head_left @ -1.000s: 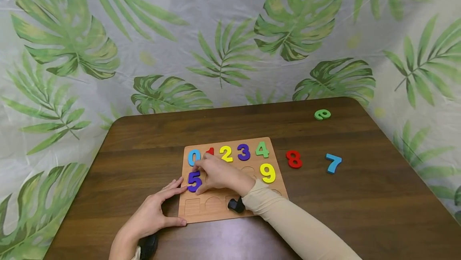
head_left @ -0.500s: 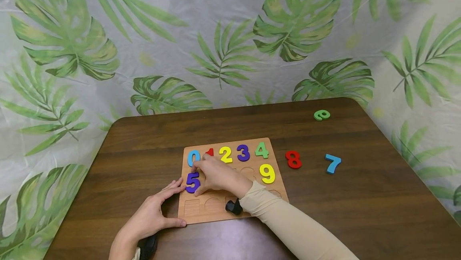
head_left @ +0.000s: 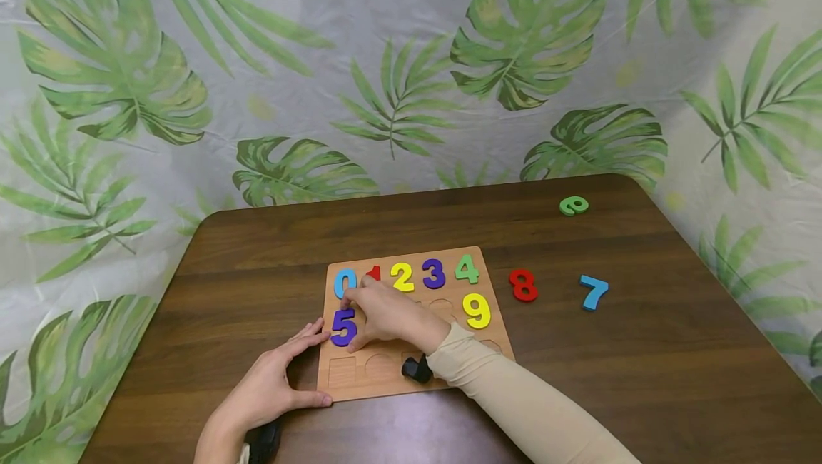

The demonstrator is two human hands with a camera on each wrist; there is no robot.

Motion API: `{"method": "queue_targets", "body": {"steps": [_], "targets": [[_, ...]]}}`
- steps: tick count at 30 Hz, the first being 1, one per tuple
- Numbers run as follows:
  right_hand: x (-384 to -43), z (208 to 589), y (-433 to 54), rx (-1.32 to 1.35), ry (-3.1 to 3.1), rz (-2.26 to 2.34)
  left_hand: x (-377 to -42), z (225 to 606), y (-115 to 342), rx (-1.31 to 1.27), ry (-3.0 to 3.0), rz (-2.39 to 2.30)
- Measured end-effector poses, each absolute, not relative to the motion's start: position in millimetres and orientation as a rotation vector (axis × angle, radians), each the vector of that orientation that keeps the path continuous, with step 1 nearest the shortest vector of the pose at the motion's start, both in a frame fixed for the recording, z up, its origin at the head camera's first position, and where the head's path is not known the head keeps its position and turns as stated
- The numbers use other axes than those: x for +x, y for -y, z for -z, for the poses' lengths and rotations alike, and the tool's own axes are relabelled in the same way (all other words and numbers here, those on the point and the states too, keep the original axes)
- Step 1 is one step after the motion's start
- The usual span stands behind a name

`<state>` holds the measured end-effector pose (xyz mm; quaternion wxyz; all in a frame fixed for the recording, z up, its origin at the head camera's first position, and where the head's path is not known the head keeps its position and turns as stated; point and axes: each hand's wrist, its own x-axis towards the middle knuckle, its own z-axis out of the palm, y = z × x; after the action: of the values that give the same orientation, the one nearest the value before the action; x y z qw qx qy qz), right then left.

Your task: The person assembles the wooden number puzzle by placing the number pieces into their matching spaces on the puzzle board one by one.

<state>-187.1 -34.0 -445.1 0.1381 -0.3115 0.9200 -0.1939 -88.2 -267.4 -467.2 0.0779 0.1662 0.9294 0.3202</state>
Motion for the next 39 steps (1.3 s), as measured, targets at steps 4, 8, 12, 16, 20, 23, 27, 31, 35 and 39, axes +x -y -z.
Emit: {"method": "queue_targets", "body": {"steps": [4, 8, 12, 16, 20, 23, 27, 31, 35, 39], "targets": [[-186, 445, 34, -0.903, -2.658, 0.563, -88, 467, 268, 0.483, -2.784, -0.967], [-186, 444, 34, -0.918, -2.653, 0.568, -88, 466, 269, 0.433, -2.765, -0.985], [-186, 444, 33, -0.93, -2.652, 0.562, -88, 464, 269, 0.396, -2.753, -0.984], [-184, 442, 31, -0.918, -2.646, 0.56, -87, 464, 268, 0.407, -2.757, -0.975], [-182, 437, 28, -0.893, -2.617, 0.593, -87, 464, 268, 0.436, -2.769, -0.968], [-182, 433, 23, -0.893, -2.591, 0.623, -87, 464, 268, 0.421, -2.771, -0.969], [-182, 429, 13, -0.882, -2.566, 0.668, -88, 464, 268, 0.406, -2.768, -0.963], [-183, 425, -2, -0.874, -2.548, 0.748, -88, 462, 267, 0.417, -2.772, -0.954], [-185, 420, -18, -0.874, -2.541, 0.822, -88, 463, 267, 0.407, -2.765, -0.95], [-189, 416, -38, -0.86, -2.562, 0.849, -88, 464, 267, 0.39, -2.763, -0.949]]}}
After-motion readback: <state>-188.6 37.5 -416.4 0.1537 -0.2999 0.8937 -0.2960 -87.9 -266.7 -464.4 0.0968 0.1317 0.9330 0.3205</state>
